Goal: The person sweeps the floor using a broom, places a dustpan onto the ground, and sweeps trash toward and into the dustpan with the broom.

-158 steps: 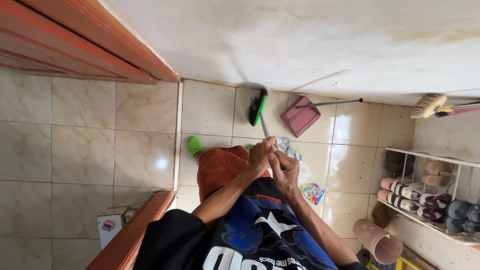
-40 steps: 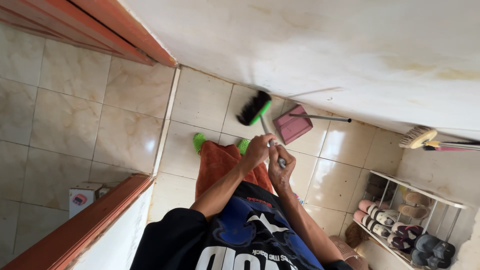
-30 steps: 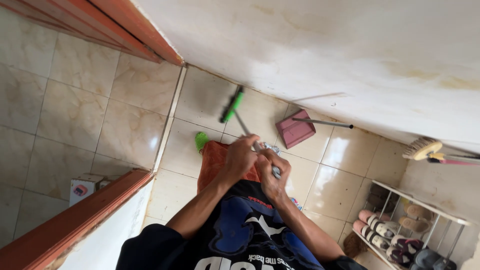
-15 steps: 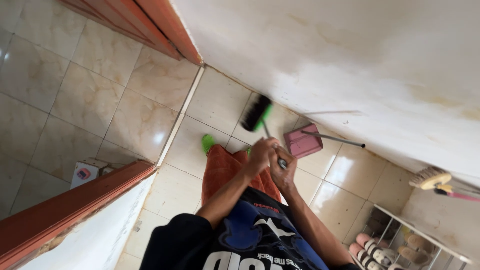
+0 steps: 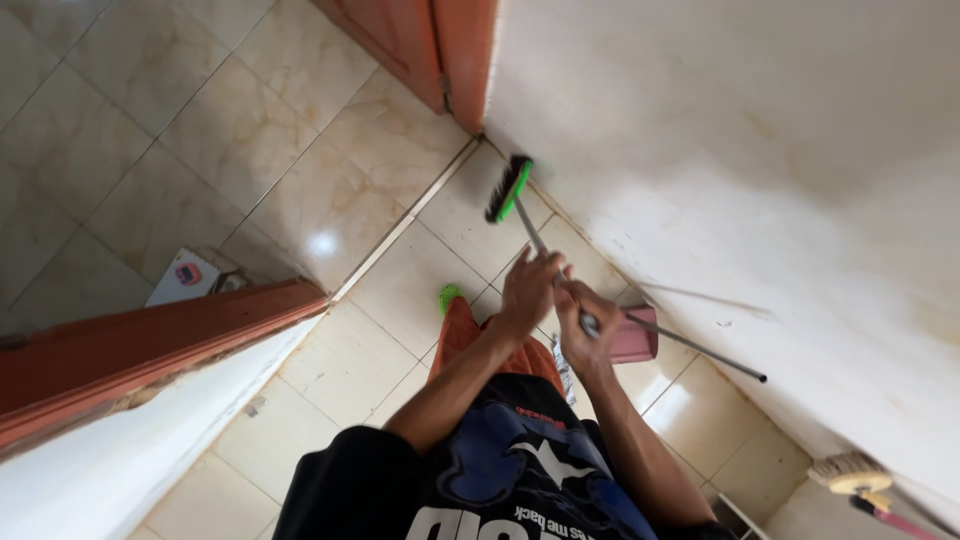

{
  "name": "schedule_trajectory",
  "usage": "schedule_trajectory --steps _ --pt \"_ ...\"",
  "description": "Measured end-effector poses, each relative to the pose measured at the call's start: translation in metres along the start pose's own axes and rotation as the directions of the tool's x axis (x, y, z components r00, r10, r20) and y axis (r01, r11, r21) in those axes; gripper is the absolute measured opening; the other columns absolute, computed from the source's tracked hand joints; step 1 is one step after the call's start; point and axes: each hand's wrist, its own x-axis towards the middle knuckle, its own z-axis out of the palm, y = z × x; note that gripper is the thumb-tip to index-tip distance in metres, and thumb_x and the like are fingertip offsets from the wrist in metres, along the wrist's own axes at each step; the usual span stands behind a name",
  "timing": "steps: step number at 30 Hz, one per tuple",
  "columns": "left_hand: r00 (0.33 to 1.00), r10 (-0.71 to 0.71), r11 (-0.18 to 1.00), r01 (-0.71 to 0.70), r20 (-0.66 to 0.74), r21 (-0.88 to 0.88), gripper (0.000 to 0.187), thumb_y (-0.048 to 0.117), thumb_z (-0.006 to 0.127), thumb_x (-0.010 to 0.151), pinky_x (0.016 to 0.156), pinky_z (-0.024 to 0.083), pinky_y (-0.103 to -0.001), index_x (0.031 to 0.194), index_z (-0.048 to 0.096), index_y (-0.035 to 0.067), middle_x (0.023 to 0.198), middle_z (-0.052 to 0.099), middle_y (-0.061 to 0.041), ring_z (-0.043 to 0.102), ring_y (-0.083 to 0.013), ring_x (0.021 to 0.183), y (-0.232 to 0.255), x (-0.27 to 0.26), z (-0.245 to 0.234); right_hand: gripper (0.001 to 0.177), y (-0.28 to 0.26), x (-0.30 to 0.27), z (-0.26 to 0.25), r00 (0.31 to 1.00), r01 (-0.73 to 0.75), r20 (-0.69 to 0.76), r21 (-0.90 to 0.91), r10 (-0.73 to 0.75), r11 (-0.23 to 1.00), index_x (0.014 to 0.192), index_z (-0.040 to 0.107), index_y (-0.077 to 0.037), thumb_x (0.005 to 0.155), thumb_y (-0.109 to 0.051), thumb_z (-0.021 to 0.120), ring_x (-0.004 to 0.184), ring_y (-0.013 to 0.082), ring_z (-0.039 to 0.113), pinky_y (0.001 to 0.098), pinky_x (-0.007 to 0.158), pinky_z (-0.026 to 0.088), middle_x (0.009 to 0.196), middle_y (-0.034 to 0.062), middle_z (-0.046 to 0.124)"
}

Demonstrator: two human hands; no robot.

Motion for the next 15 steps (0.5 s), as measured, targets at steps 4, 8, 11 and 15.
schedule_trajectory --steps 4,8,11,15 --pt "1.0 -0.026 0.988 0.027 -0.007 0.153 0.022 0.028 0.053 0.097 0.111 0.029 -0.052 0.104 0.062 0.009 0.093 0.072 -0.012 0.069 -0.0237 0.1 -0.068 0.023 -0.003 0.032 0.047 0.018 0.069 0.986 -0.164 0.083 0.279 0.147 0.946 0.077 0.063 0.002 0.102 -0.018 0.06 0.051 0.0063 0.039 0.0271 0.047 0.03 0.061 0.0005 0.052" --pt "0.969 -0.201 0.96 0.166 0.146 0.224 0.022 0.026 0.05 0.103 0.114 0.036 -0.047 0.109 0.061 0.008 0.097 0.071 -0.014 0.067 -0.0255 0.102 -0.106 0.0 -0.011 0.041 0.077 -0.006 0.088 0.969 -0.191 0.219 0.385 0.112 0.903 0.07 0.052 0.0 0.107 -0.018 0.057 0.058 0.0084 0.037 0.0283 0.054 0.032 0.065 0.0013 0.049" --pt "0.968 -0.206 0.968 0.18 0.145 0.177 0.023 0.026 0.051 0.105 0.102 0.045 -0.044 0.108 0.061 0.006 0.093 0.071 -0.015 0.065 -0.0294 0.102 -0.113 -0.021 -0.014 0.035 0.107 -0.014 0.099 0.978 -0.066 0.207 0.454 -0.033 0.889 0.065 0.044 -0.005 0.1 -0.012 0.05 0.054 0.01 0.041 0.0272 0.047 0.035 0.063 0.0017 0.051" --pt "0.976 -0.192 0.981 0.187 0.1 0.06 0.021 0.022 0.053 0.099 0.096 0.049 -0.044 0.108 0.06 0.005 0.088 0.071 -0.014 0.065 -0.0316 0.099 -0.081 -0.014 -0.025 0.027 0.123 -0.001 0.07 0.937 0.33 0.156 -0.099 -0.313 0.939 0.075 0.042 -0.005 0.101 -0.001 0.037 0.067 0.0136 0.047 0.0257 0.052 0.038 0.077 0.0055 0.051"
